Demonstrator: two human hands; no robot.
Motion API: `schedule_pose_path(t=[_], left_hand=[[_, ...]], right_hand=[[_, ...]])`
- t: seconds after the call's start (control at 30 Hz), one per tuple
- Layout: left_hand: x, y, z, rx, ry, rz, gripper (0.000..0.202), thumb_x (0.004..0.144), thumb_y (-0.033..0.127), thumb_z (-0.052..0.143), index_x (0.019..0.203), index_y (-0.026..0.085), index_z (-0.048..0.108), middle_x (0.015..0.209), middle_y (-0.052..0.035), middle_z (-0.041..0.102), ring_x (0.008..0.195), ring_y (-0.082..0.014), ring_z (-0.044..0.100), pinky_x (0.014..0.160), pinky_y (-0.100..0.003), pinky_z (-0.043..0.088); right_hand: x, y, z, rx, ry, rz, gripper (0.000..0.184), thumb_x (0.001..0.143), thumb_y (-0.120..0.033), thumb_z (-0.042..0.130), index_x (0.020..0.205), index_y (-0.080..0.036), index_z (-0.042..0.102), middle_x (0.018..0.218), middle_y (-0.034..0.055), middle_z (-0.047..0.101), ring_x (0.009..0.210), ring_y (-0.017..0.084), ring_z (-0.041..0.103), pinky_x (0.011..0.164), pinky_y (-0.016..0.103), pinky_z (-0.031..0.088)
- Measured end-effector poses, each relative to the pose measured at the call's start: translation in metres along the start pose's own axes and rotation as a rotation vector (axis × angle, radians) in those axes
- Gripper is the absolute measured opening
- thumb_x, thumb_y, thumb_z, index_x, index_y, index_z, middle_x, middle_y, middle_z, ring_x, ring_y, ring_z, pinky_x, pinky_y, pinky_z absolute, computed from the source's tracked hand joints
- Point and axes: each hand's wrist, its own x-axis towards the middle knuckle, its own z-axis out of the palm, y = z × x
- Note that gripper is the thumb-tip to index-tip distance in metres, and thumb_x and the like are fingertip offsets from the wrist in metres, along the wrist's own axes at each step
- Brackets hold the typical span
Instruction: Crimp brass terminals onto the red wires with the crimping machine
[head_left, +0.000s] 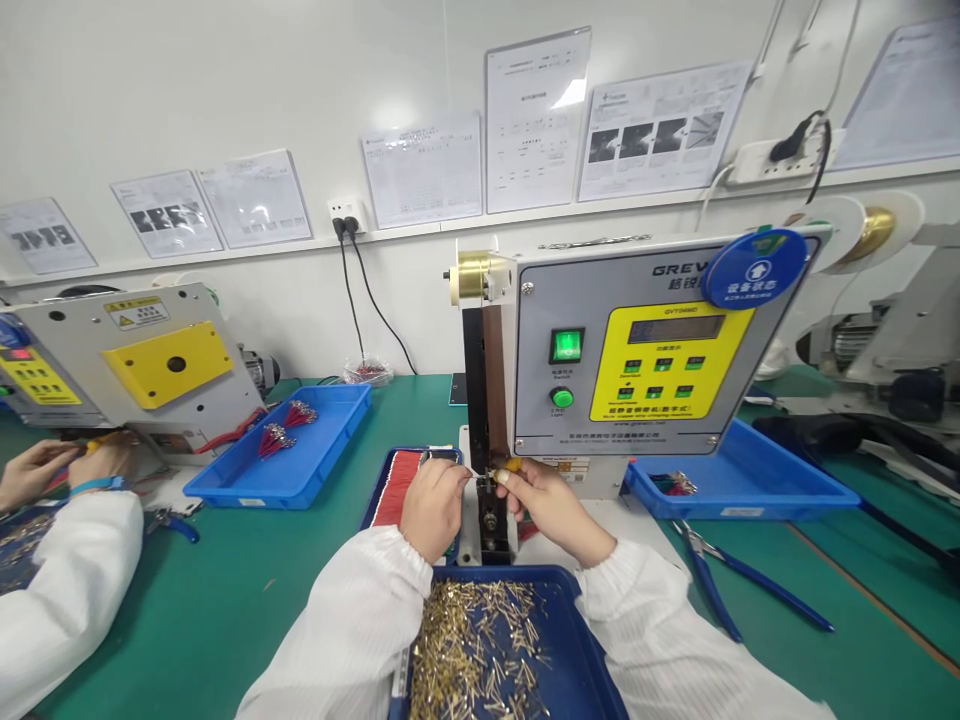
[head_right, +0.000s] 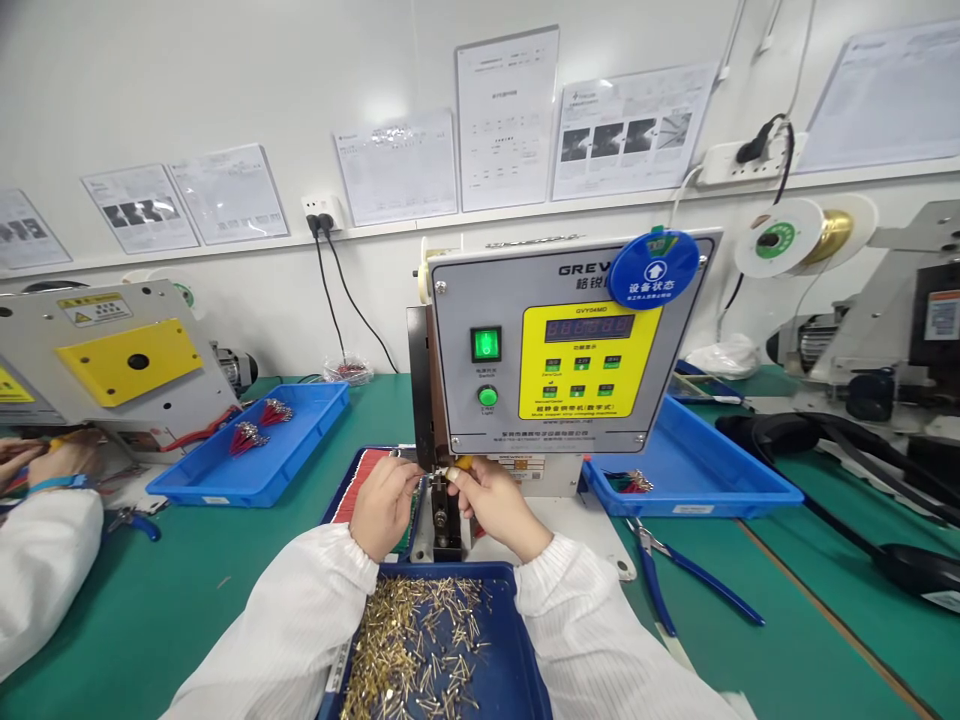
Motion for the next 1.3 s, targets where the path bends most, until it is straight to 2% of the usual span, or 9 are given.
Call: schedule_pose_path(t=[0.4,0.77,1.07,1.3], left_hand=[[0.0,-0.0015,0.0021,0.014,0.039,0.043,0.018,0.092,0.015,0.042,0.095,0.019,0.059,0.09,-0.006,0.062,0.088,-0.0179,0.055,0.077,-0.031,0.046],[-0.0003,-0.0017,0.0024,0.028,0.045,0.055,0.017,0.092,0.013,0.043,0.095,0.018,0.059,0.091,-0.0061,0.062,0.088,-0.0181,0.054,0.077,-0.031,0.046],[0.0004,-0.0027,0.0031,0.037,0.068,0.093,0.02,0.091,0.011,0.043,0.095,0.018,0.06,0.089,-0.0054,0.061,0.086,-0.0175,0.053,0.076,-0.03,0.046],[0.0018,0.0005,0.0007,0.086,0.153,0.098,0.02,0.09,0.012,0.047,0.093,0.02,0.065,0.09,-0.0061,0.059,0.086,-0.0179,0.051,0.076,-0.032,0.044]], right_hand=[[0.0027,-0.0081,-0.0033,-0.112,-0.04,0.038,0.021,0.086,-0.034,0.046,0.069,-0.022,0.048,0.048,-0.0049,0.051,0.043,0.013,0.05,0.05,0.027,0.041],[0.004,-0.0064,-0.0061,-0.105,-0.045,0.024,0.022,0.086,-0.035,0.049,0.068,-0.021,0.051,0.046,-0.0045,0.053,0.042,0.014,0.052,0.051,0.028,0.04],[0.0004,-0.0043,-0.0019,0.066,-0.002,0.016,0.026,0.077,-0.045,0.059,0.071,-0.021,0.051,0.052,-0.0048,0.054,0.043,0.012,0.048,0.047,0.027,0.041],[-0.0027,-0.0011,-0.0027,0.05,0.012,-0.024,0.024,0.078,-0.043,0.06,0.07,-0.02,0.055,0.05,-0.0051,0.051,0.046,0.011,0.047,0.048,0.026,0.04]])
